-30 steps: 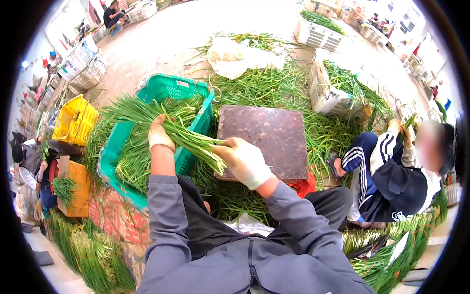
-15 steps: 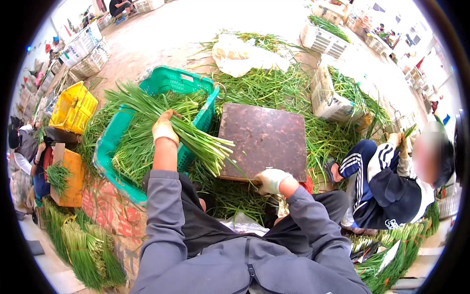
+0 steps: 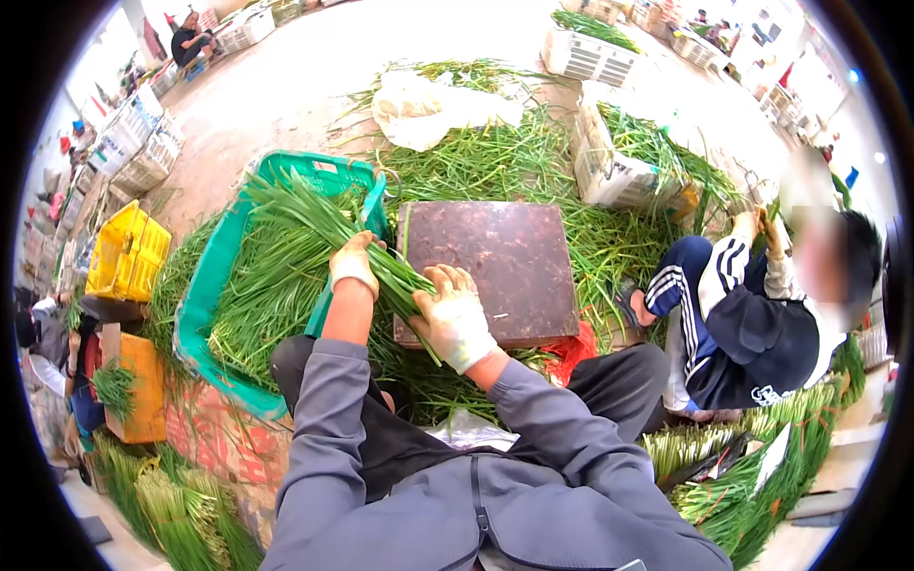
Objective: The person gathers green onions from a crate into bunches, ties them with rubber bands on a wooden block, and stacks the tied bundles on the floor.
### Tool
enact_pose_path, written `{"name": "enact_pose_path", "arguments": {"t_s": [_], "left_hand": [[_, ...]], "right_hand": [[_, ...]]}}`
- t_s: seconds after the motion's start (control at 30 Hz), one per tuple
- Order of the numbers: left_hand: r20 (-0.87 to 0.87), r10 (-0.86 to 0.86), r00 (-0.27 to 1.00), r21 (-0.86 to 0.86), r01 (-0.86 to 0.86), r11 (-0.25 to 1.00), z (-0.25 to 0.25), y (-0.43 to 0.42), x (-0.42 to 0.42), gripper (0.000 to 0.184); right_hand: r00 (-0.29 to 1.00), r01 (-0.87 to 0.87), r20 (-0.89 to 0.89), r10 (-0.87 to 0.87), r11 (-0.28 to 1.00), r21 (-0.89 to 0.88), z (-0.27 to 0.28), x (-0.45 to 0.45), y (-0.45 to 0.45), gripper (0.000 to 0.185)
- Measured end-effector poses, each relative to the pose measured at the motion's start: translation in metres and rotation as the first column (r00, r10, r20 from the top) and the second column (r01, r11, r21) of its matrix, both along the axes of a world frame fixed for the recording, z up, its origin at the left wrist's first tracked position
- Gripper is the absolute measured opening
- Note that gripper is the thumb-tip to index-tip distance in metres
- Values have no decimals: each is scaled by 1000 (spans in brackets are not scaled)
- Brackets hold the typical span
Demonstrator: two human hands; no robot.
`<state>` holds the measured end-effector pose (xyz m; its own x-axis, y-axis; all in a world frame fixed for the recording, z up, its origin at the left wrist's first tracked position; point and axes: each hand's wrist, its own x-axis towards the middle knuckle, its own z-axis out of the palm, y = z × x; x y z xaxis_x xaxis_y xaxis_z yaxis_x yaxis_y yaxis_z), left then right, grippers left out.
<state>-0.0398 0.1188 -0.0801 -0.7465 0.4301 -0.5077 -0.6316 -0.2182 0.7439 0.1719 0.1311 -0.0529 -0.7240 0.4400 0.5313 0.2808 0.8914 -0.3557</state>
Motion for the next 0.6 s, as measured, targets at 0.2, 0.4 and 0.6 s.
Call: {"name": "enact_pose_path", "arguments": {"t_s": [0.2,0.4,0.6], "left_hand": [[99,-49,994,52,44,998,-17,5,-32,13],[-14,14,1000,68,-13,998,-12,-15,-70,22],[19,5,1000,75,-6,997,-11,-12,-64,20]], "right_hand": [[975,-213,-97,198,962,-171,-16,34,26,12],[446,-85,688,573,792,-605,-72,125,23,18],[983,149,177,-48,774,-615,-30,70,27,38]]}}
